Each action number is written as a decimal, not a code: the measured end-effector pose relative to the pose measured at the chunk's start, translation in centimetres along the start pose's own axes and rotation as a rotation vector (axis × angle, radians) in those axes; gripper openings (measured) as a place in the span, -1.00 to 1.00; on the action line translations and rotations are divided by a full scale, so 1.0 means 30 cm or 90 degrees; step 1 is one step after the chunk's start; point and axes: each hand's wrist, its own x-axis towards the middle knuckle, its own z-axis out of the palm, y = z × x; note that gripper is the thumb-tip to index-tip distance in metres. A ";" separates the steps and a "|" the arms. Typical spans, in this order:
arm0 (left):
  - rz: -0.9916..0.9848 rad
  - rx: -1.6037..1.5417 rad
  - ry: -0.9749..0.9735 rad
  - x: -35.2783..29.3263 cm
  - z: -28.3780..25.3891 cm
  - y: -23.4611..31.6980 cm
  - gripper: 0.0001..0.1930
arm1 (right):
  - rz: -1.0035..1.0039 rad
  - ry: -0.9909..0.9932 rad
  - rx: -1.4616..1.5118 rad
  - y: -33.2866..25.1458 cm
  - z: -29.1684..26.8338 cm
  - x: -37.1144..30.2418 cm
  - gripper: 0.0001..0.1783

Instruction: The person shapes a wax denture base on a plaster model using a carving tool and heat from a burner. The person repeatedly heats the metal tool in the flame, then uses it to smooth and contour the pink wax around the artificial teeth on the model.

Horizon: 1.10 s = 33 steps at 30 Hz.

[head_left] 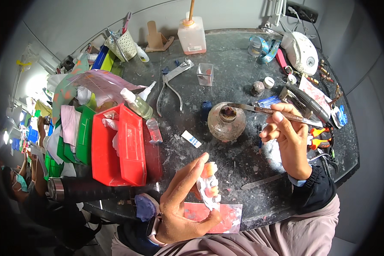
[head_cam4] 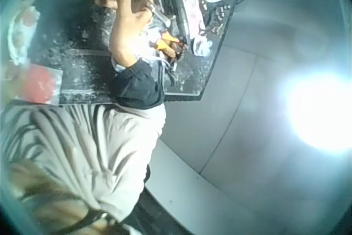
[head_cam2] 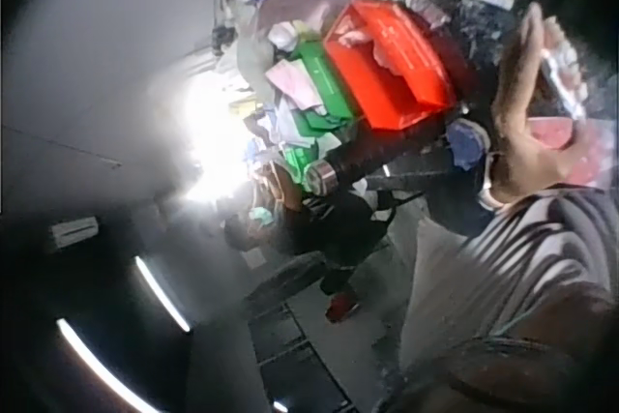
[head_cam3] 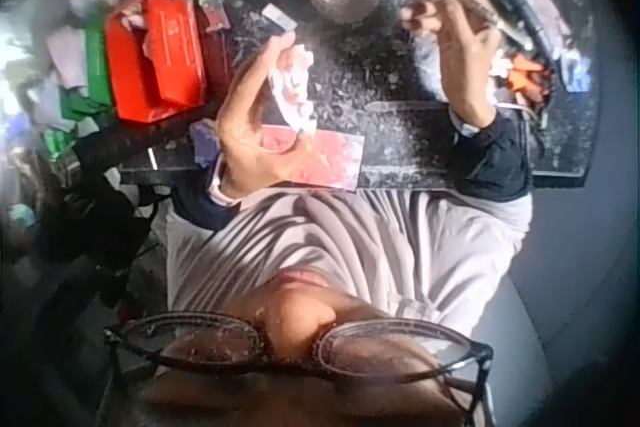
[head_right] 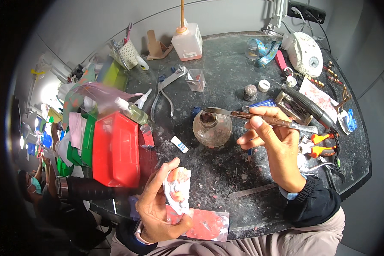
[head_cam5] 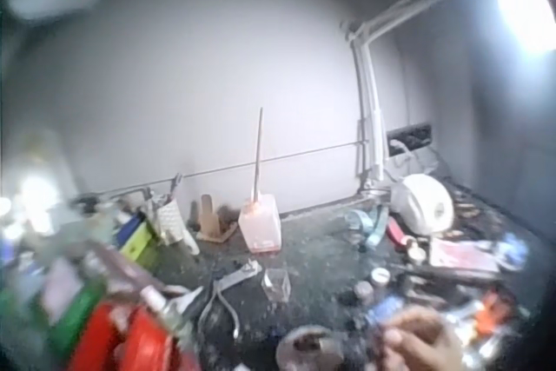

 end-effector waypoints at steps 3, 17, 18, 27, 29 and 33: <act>0.004 -0.022 0.002 -0.003 0.000 -0.001 -0.20 | 0.000 -0.003 0.007 0.002 0.002 0.001 -0.76; -0.008 -0.096 -0.070 -0.002 -0.005 0.010 -0.27 | -0.014 -0.016 0.007 0.003 -0.001 0.000 -0.76; -0.003 -0.081 -0.078 0.003 -0.005 0.009 -0.27 | -0.014 -0.011 0.008 0.000 -0.004 -0.001 -0.76; -0.011 -0.074 -0.074 0.000 -0.010 0.005 -0.25 | -0.015 -0.008 0.007 0.009 0.000 0.001 -0.77; -0.013 -0.073 -0.072 -0.001 -0.007 0.008 -0.25 | -0.016 -0.010 0.002 0.007 -0.001 0.001 -0.76; -0.025 -0.088 -0.071 -0.004 -0.005 0.008 -0.26 | -0.013 -0.008 0.006 0.005 -0.004 0.000 -0.76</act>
